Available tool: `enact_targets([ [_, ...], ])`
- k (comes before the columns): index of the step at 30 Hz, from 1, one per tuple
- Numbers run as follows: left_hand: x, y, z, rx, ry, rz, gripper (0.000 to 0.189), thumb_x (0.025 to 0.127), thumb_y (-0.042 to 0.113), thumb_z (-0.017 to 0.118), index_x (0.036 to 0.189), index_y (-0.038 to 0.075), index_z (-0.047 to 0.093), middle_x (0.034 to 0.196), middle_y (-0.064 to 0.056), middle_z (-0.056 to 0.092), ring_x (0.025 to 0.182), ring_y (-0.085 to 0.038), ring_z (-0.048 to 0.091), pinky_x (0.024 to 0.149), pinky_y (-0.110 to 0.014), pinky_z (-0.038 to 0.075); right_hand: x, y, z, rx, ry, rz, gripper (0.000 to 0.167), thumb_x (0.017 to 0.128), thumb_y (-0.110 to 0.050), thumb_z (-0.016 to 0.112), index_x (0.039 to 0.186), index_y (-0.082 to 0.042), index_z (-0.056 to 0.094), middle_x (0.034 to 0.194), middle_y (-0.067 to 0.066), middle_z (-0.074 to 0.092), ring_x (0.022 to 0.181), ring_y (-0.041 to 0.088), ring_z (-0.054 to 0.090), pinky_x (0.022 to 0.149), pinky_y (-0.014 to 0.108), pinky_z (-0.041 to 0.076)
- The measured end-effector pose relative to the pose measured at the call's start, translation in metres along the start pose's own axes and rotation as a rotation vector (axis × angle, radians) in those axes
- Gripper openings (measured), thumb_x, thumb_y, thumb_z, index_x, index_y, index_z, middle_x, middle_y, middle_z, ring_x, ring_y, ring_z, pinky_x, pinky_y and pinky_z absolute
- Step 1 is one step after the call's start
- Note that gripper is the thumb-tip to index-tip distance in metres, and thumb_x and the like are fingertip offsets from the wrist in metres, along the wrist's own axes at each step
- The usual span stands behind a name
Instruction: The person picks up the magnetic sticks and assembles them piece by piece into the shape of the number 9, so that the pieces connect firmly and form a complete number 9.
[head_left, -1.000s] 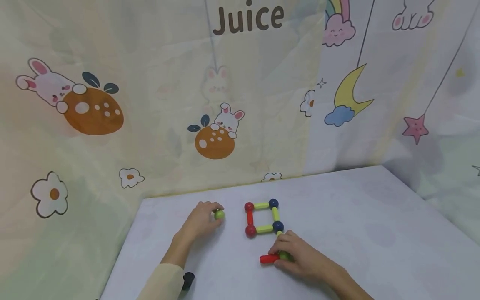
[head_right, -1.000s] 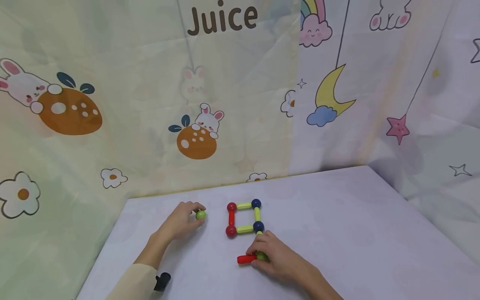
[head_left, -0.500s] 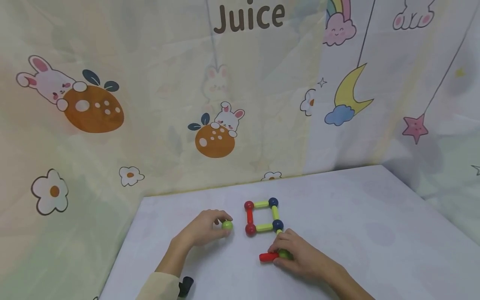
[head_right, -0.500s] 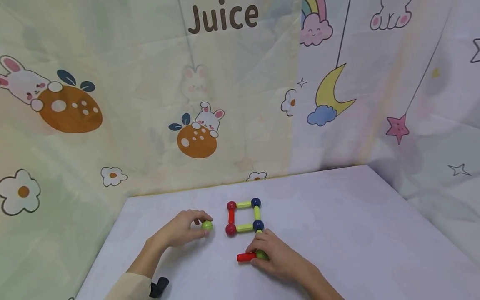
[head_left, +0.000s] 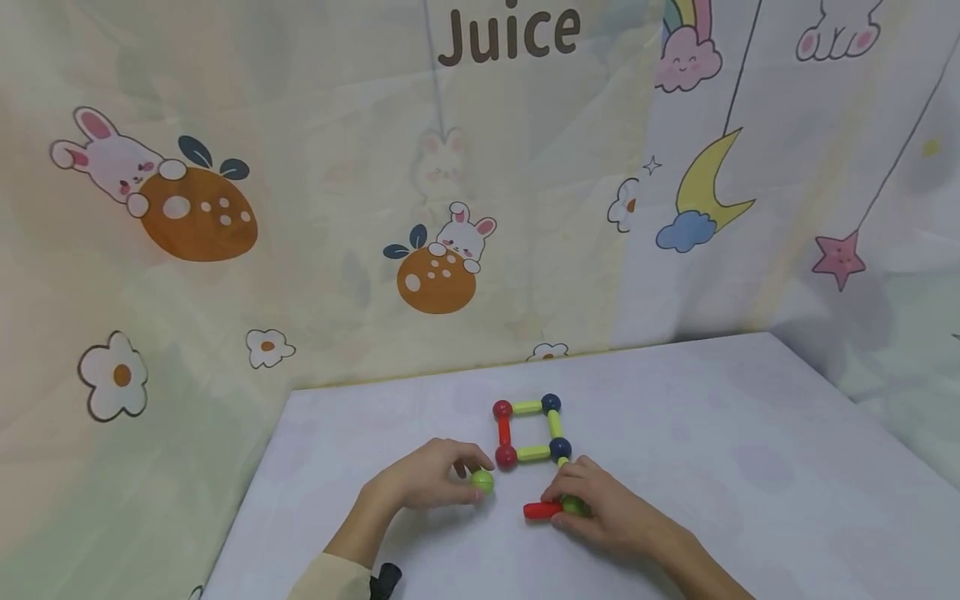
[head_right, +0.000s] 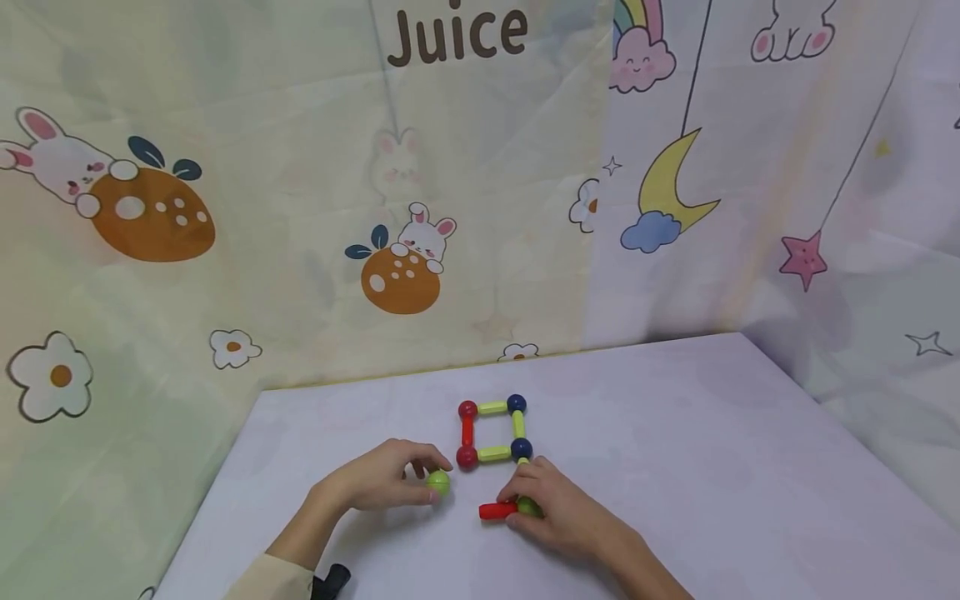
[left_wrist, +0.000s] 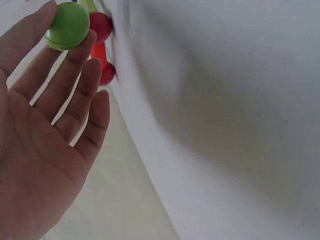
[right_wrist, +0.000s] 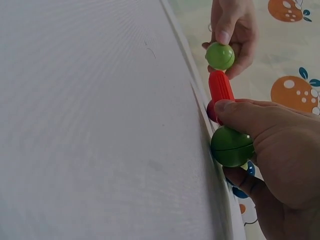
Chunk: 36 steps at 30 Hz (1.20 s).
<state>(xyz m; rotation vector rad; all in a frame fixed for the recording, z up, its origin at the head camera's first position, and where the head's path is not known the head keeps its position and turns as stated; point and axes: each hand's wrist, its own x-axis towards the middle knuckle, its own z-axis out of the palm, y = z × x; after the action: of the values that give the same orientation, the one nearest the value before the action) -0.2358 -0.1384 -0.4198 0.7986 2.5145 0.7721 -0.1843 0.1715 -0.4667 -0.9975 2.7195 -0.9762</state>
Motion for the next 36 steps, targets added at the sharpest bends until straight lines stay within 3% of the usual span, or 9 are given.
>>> enact_targets([
  [7,0.0,0.009,0.014,-0.018,-0.027,0.01,0.029,0.087,0.034,0.081,0.115,0.029,0.072,0.098,0.02,0.068,0.096,-0.005,0.06,0.085,-0.028,0.053,-0.001,0.003,0.001,-0.008,0.026,-0.016,0.023,0.093,-0.026,0.077,0.113,-0.036,0.071,0.107,-0.023,0.062,0.101,0.004,0.048,0.086,0.025,0.05],
  [14,0.003,0.013,0.028,-0.009,-0.023,0.042,0.034,0.088,0.036,0.079,0.119,0.03,0.066,0.1,0.018,0.069,0.095,-0.002,0.06,0.087,-0.026,0.052,-0.001,0.004,0.002,-0.005,0.048,-0.032,0.022,0.093,-0.027,0.077,0.111,-0.037,0.07,0.105,-0.023,0.063,0.1,0.004,0.049,0.085,0.026,0.049],
  [19,0.005,0.016,0.032,0.002,-0.018,0.05,0.033,0.088,0.036,0.079,0.118,0.03,0.066,0.101,0.017,0.07,0.094,-0.001,0.06,0.086,-0.025,0.052,-0.001,0.005,0.003,-0.009,0.061,-0.051,0.021,0.093,-0.026,0.077,0.111,-0.035,0.071,0.104,-0.023,0.064,0.099,0.004,0.049,0.084,0.025,0.049],
  [23,0.006,0.019,0.034,-0.003,-0.004,0.064,0.033,0.088,0.035,0.08,0.117,0.028,0.067,0.099,0.018,0.069,0.092,0.0,0.06,0.085,-0.024,0.052,-0.001,0.005,0.003,0.017,0.045,-0.016,0.022,0.093,-0.026,0.078,0.111,-0.035,0.071,0.104,-0.024,0.063,0.098,0.003,0.049,0.083,0.024,0.049],
  [29,0.006,0.026,0.038,-0.019,-0.006,0.06,0.03,0.087,0.032,0.08,0.113,0.026,0.069,0.095,0.019,0.068,0.09,0.0,0.06,0.083,-0.022,0.052,-0.002,0.005,0.002,0.006,0.062,-0.053,0.021,0.092,-0.024,0.078,0.111,-0.033,0.072,0.103,-0.023,0.064,0.096,0.004,0.048,0.081,0.023,0.048],
  [36,0.004,0.033,0.041,0.026,0.008,0.054,0.026,0.087,0.031,0.081,0.11,0.026,0.07,0.094,0.019,0.068,0.089,0.0,0.06,0.083,-0.022,0.052,-0.003,0.006,0.002,-0.001,0.07,-0.069,0.021,0.092,-0.024,0.078,0.11,-0.033,0.072,0.103,-0.022,0.064,0.095,0.003,0.048,0.081,0.023,0.047],
])
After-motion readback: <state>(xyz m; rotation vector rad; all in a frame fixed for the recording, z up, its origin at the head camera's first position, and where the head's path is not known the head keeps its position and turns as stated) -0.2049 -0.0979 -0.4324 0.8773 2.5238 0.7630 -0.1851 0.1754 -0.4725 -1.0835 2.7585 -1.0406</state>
